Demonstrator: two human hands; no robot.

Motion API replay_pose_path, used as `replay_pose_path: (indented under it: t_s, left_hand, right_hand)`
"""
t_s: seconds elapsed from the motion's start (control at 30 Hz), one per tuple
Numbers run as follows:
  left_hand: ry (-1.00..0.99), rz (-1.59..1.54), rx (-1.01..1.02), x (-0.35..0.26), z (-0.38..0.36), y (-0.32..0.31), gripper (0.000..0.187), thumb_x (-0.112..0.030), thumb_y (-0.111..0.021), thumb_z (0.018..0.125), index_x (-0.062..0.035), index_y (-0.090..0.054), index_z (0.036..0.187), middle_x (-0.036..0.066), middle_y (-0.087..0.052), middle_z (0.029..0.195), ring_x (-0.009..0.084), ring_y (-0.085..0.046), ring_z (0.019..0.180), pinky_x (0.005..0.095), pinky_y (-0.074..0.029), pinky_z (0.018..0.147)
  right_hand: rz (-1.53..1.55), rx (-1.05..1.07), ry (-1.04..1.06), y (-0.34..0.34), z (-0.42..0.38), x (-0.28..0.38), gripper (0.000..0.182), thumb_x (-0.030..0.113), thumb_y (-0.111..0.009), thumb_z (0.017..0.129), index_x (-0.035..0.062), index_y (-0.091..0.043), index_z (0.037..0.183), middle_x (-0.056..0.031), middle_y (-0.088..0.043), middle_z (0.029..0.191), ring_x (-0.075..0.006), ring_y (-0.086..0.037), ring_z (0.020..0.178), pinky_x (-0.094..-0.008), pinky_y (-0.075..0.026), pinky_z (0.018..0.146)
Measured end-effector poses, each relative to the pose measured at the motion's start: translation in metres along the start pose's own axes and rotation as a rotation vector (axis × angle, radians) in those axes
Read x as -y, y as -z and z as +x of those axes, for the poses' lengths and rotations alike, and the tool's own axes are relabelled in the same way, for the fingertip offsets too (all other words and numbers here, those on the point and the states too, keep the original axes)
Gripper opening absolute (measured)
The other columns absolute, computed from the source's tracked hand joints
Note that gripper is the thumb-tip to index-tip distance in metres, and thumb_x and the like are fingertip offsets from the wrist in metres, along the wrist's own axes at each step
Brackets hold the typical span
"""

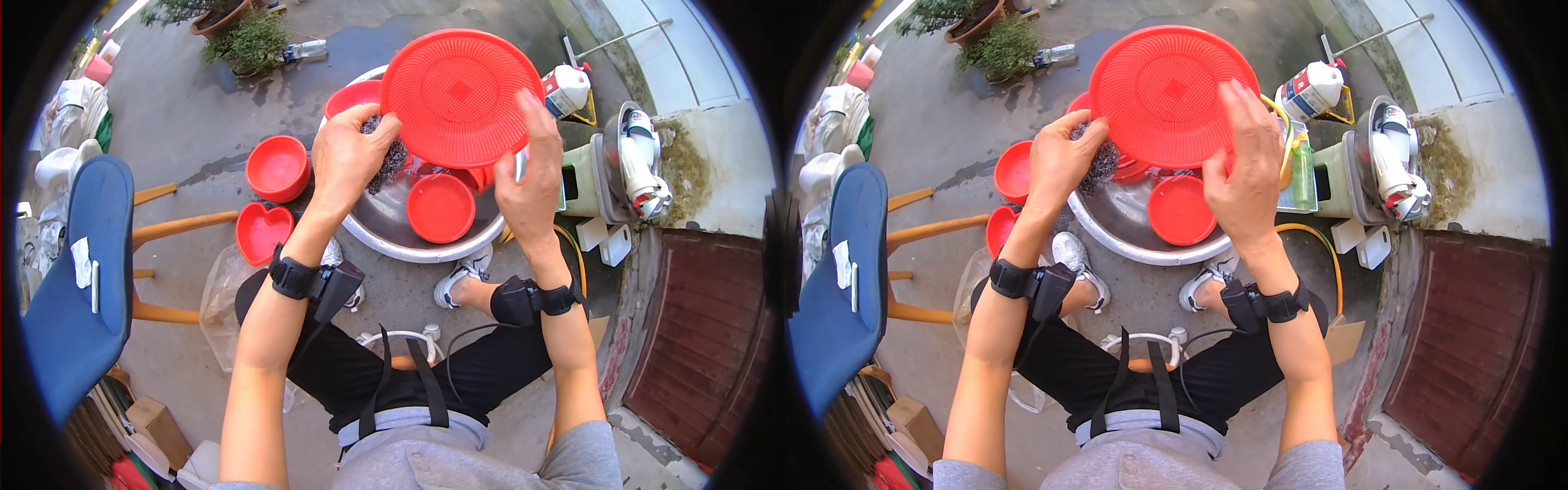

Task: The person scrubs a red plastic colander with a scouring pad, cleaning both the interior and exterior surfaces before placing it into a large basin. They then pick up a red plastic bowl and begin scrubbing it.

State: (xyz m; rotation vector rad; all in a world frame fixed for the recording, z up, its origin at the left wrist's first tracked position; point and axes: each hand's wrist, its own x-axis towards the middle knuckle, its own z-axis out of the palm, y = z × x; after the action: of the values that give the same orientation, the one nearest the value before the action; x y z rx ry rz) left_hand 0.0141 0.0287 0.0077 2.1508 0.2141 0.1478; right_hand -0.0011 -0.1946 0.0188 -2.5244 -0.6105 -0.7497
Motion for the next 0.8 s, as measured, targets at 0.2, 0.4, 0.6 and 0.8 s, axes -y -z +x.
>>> replay_pose_path:
  t_s: [0.2,0.4,0.6,0.8]
  left_hand:
    - [-0.031,-0.131,0.045,0.007,0.001,-0.004,0.031,-0.036,-0.066,0.083,-0.0097,-0.075,0.097,0.014,-0.069,0.073,0.0253,-0.068,0.069,0.0354,-0.051,0.066]
    - [-0.032,-0.125,0.046,0.01,0.006,-0.002,0.039,-0.045,-0.065,0.088,-0.0083,-0.074,0.097,0.013,-0.07,0.075,0.0255,-0.069,0.072,0.0347,-0.05,0.068]
    - [-0.388,-0.221,-0.352,-0.008,0.011,0.012,0.042,-0.039,-0.075,0.087,-0.0036,-0.057,0.1,0.01,-0.062,0.092,0.0278,-0.059,0.084,0.0395,-0.048,0.077]
    - [-0.793,0.125,-0.144,-0.014,-0.004,-0.022,0.042,-0.029,-0.079,0.079,-0.0061,-0.06,0.109,0.009,-0.063,0.107,0.0285,-0.058,0.1,0.0403,-0.047,0.084]
  right_hand:
    - [0.887,-0.101,-0.665,-0.006,0.0,-0.012,0.058,0.01,-0.069,0.089,0.0036,-0.044,0.141,-0.0155,-0.054,0.135,-0.0241,-0.055,0.124,-0.041,-0.052,0.096]
    - [1.476,0.212,-1.142,0.0,-0.007,-0.006,0.043,0.015,-0.053,0.099,-0.0055,-0.043,0.135,-0.0187,-0.058,0.127,-0.0315,-0.061,0.116,-0.0486,-0.057,0.092]
    - [1.281,0.165,-1.128,-0.001,-0.003,0.009,0.04,0.001,-0.042,0.095,-0.0083,-0.041,0.133,-0.0224,-0.057,0.125,-0.0332,-0.064,0.111,-0.0472,-0.059,0.09]
    - [1.295,0.224,-1.192,-0.01,-0.008,0.023,0.039,0.001,-0.042,0.094,-0.005,-0.044,0.133,-0.0181,-0.058,0.126,-0.0308,-0.065,0.109,-0.0463,-0.061,0.087]
